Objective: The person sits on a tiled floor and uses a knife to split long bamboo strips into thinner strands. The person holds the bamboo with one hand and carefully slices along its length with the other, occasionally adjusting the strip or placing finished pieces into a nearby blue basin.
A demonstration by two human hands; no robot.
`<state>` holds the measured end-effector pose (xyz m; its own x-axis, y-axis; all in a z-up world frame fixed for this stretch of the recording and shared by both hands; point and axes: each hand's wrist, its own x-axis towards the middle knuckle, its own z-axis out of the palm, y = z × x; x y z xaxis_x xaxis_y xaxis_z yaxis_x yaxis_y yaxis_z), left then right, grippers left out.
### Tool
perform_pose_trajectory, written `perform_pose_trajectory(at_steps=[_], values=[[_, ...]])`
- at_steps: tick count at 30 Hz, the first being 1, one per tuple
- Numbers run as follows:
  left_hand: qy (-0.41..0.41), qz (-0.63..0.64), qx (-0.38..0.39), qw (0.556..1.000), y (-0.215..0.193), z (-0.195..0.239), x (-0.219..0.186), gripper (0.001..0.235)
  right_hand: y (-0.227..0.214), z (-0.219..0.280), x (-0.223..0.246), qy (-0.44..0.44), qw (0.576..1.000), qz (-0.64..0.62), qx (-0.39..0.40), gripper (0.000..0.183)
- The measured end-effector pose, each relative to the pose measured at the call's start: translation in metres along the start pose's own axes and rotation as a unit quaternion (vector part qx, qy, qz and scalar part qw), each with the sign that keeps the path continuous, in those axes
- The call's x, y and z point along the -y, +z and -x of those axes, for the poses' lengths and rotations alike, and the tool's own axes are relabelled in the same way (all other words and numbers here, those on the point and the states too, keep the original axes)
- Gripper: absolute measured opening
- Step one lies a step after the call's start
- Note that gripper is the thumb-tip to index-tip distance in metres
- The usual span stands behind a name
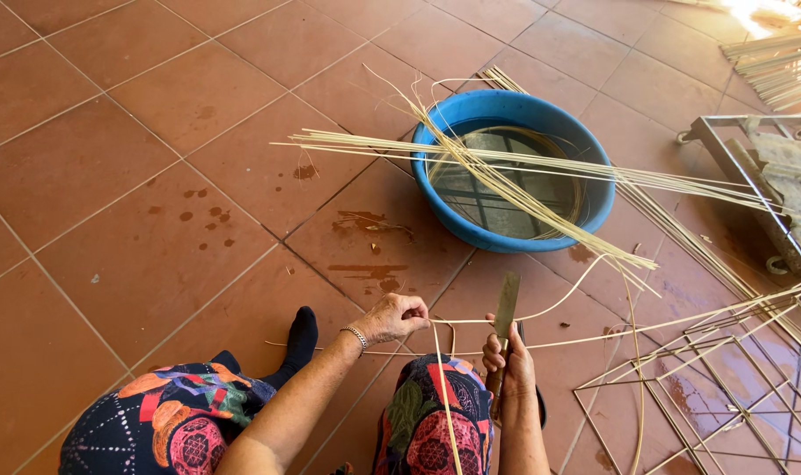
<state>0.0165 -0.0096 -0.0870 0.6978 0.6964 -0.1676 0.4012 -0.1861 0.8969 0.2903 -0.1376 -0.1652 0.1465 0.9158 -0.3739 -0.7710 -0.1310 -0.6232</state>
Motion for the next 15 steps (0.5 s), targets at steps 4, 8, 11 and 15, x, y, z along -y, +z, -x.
perform_pose_trajectory(at_steps=[4,8,11,15], values=[[0.036,0.006,0.006,0.999,-0.003,-0.001,0.009,0.018,-0.003,0.001,-0.001,0.004,1.000,0.000,0.001,0.054],[0.051,0.009,0.015,0.999,0.004,-0.005,0.022,0.022,-0.006,-0.001,-0.006,0.011,0.999,0.011,-0.047,0.051],[0.021,0.026,-0.011,0.999,0.006,-0.006,0.032,0.026,-0.010,-0.007,-0.007,0.018,0.999,0.001,-0.050,0.051],[0.023,0.077,-0.068,0.994,0.007,-0.009,0.037,0.017,-0.017,-0.010,-0.010,0.019,0.999,-0.002,-0.040,0.050]])
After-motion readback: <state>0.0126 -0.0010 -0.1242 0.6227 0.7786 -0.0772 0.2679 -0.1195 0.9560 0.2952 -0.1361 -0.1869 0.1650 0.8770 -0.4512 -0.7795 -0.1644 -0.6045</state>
